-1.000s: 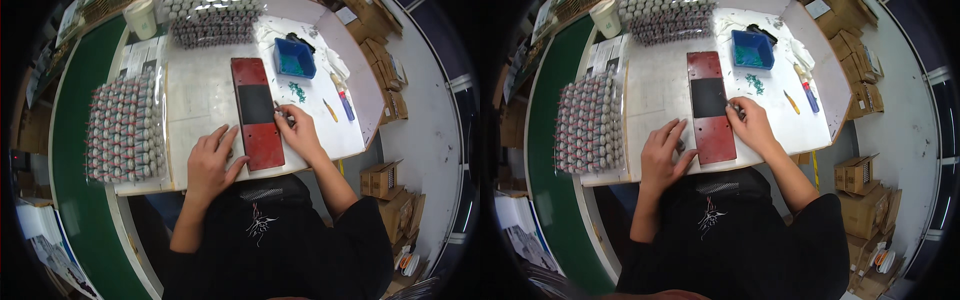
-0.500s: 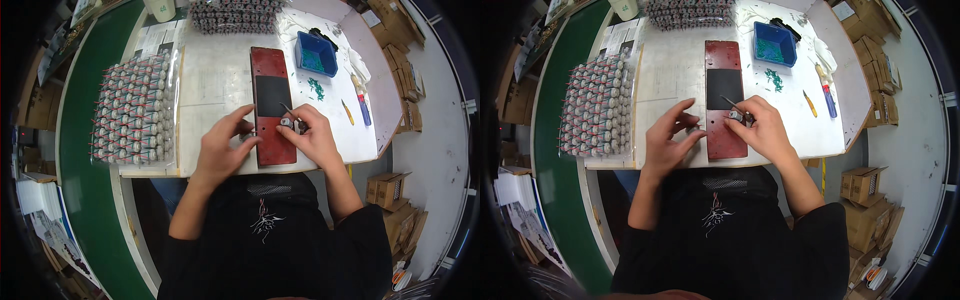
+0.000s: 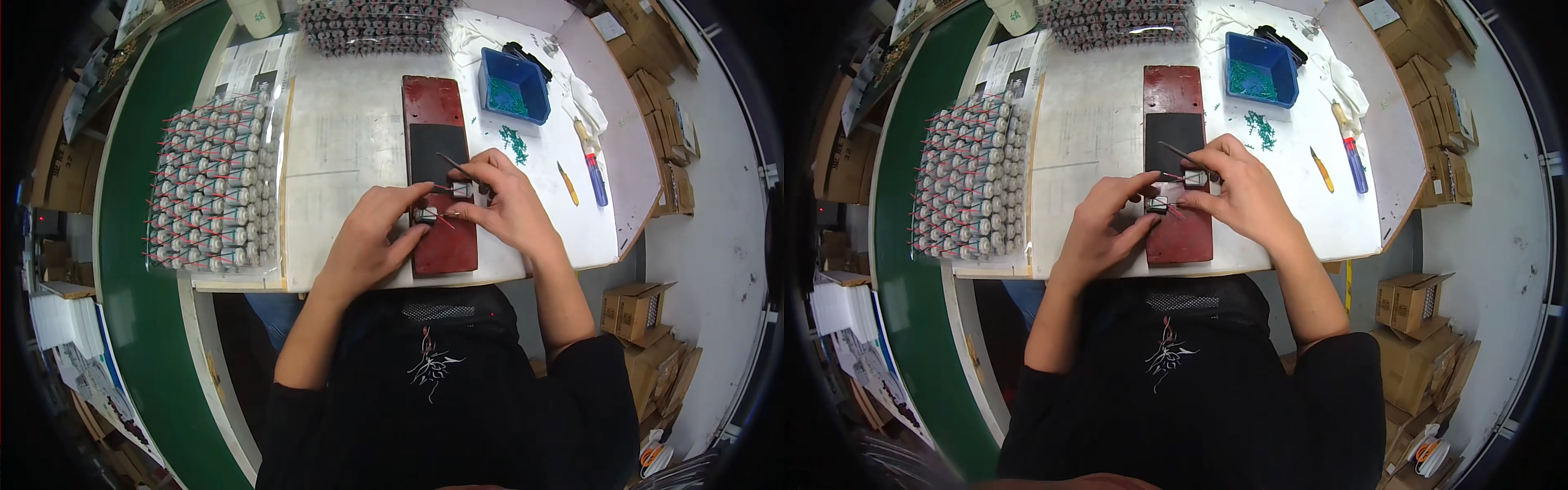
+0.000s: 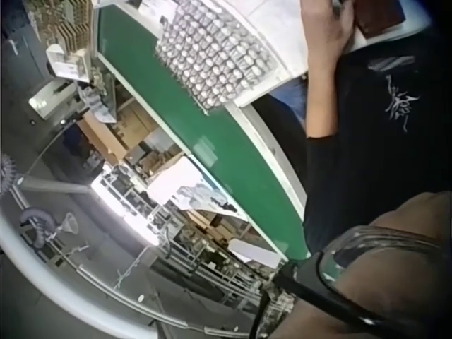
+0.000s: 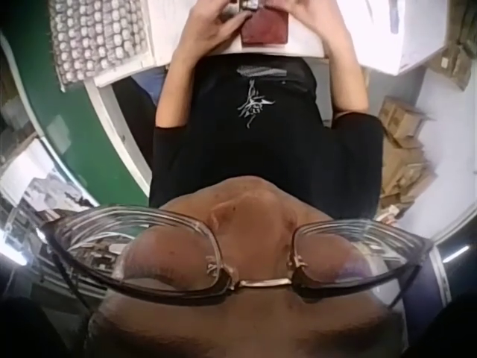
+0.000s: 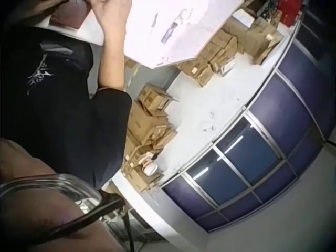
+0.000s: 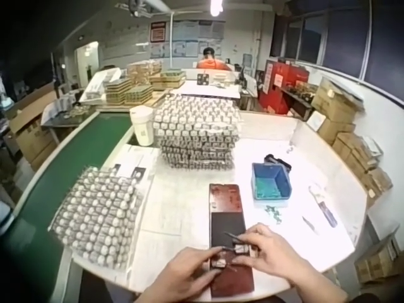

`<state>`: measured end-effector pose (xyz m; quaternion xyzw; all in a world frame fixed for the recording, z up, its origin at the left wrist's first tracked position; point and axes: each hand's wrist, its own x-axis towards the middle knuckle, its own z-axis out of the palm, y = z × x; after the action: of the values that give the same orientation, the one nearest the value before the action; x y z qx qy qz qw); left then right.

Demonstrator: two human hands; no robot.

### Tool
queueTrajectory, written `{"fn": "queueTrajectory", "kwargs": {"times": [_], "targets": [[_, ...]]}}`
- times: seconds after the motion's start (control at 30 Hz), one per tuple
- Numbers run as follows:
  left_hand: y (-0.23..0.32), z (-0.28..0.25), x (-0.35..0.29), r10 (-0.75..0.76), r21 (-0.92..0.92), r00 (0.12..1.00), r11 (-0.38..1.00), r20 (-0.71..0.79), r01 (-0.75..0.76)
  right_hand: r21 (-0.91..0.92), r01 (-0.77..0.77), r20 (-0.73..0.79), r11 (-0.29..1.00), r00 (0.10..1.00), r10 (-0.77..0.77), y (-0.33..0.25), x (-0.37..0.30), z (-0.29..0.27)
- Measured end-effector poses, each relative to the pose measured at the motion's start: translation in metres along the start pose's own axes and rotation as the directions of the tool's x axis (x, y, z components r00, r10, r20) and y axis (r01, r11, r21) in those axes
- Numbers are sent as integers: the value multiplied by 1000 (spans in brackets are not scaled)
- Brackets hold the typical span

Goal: Assembling small electrical components onto a mounting rail at a factory workstation.

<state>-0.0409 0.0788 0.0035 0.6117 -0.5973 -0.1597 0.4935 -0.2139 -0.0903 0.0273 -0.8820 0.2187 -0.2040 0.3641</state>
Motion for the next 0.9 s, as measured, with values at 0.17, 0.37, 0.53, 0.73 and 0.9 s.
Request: {"fn": "queueTrajectory", "kwargs": {"times": [0.17,0.37,0.53,0.73,0.9], "targets": [[3,3,-2,-83,-93,996,992,24,85,-57,-17,140,998,990,25,-7,10,-12],[5,-6,-2,7,-52,999,999,-38,-9,-1,17,230,1000,973,-17,-4,25,-20],[0,-7,5,-13,-16,998,1000,-62,12,-217,-189,-31,958,982,187,-12,23,-11],[3,9,8,-80,-115,997,990,2,79,-90,-33,162,995,986,47,-14,31,-15],[-3,9,-1,-49,-120,987,992,-156,31,-12,57,254,998,966,-52,-12,28,-13]]}}
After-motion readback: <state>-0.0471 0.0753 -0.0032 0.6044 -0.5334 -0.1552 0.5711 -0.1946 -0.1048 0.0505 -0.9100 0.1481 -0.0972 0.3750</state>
